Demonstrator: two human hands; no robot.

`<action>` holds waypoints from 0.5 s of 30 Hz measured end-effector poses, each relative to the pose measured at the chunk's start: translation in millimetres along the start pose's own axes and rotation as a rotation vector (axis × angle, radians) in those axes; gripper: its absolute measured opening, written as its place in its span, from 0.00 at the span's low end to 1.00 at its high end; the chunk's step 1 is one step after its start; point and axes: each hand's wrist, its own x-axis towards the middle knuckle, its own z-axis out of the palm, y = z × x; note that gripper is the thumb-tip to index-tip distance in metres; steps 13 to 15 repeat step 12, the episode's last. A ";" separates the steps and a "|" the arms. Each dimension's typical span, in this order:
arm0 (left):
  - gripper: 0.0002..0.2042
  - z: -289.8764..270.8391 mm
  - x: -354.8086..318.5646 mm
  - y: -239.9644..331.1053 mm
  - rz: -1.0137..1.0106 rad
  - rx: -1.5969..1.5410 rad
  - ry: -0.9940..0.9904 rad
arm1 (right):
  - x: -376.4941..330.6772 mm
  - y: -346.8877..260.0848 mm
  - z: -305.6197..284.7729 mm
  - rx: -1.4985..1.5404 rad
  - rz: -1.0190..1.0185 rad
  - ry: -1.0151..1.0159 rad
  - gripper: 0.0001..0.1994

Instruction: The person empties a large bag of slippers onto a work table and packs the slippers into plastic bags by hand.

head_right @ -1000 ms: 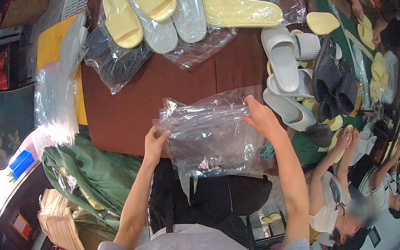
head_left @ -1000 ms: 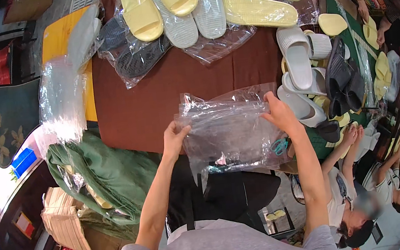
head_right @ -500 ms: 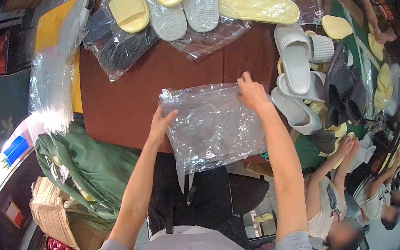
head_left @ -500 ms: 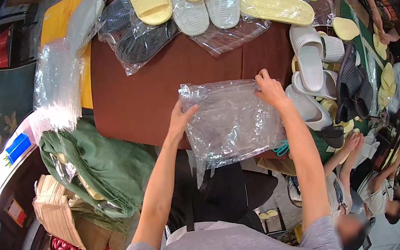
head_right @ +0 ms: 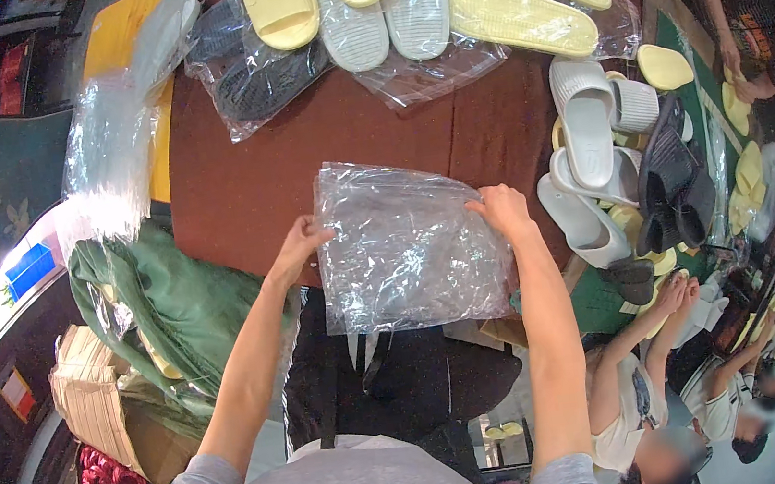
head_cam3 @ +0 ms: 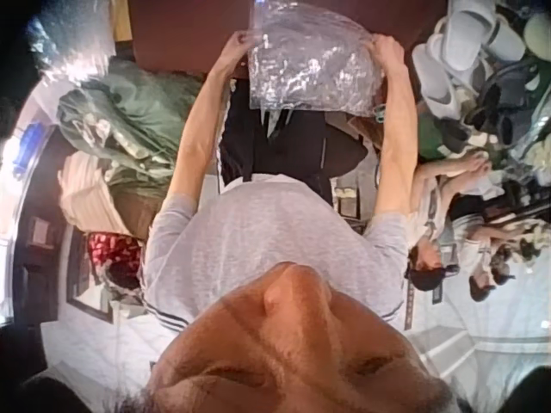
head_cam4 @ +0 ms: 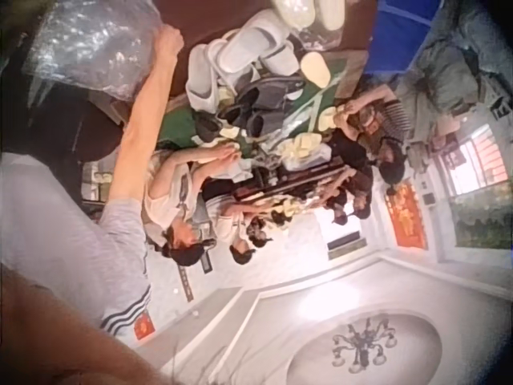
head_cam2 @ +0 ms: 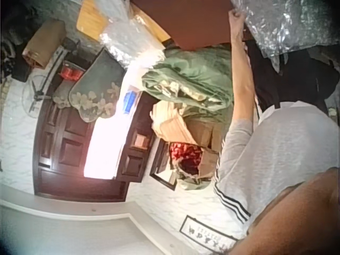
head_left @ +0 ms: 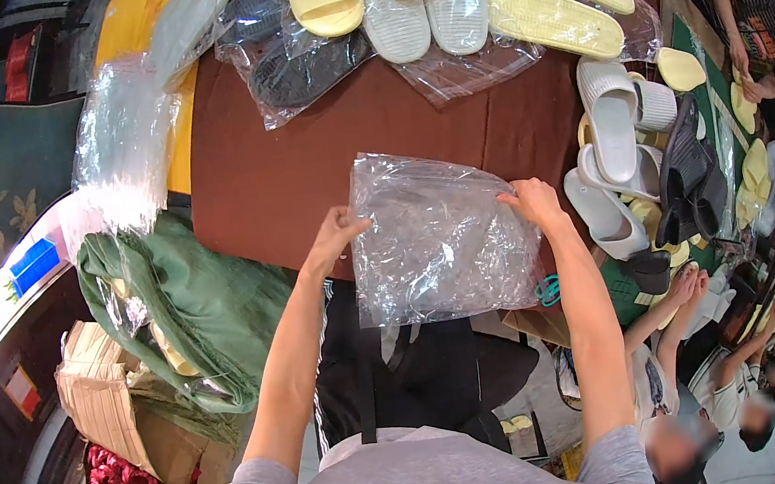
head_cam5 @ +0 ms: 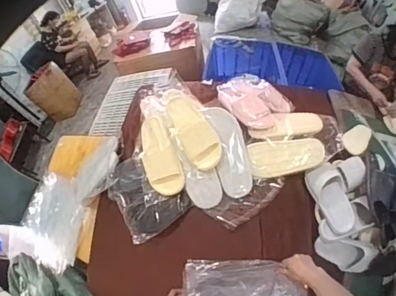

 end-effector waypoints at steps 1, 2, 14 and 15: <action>0.30 -3.1 -6.7 -9.8 -0.040 0.038 -0.060 | -0.4 0.7 5.0 0.011 0.017 0.028 0.20; 0.25 -0.2 -13.4 -20.8 0.041 0.030 -0.060 | -0.8 2.0 8.4 0.010 0.012 0.032 0.20; 0.07 -31.0 -75.7 -15.6 0.260 -0.073 0.032 | -42.4 -36.4 -72.2 0.008 -0.438 0.166 0.17; 0.07 -31.0 -75.7 -15.6 0.260 -0.073 0.032 | -42.4 -36.4 -72.2 0.008 -0.438 0.166 0.17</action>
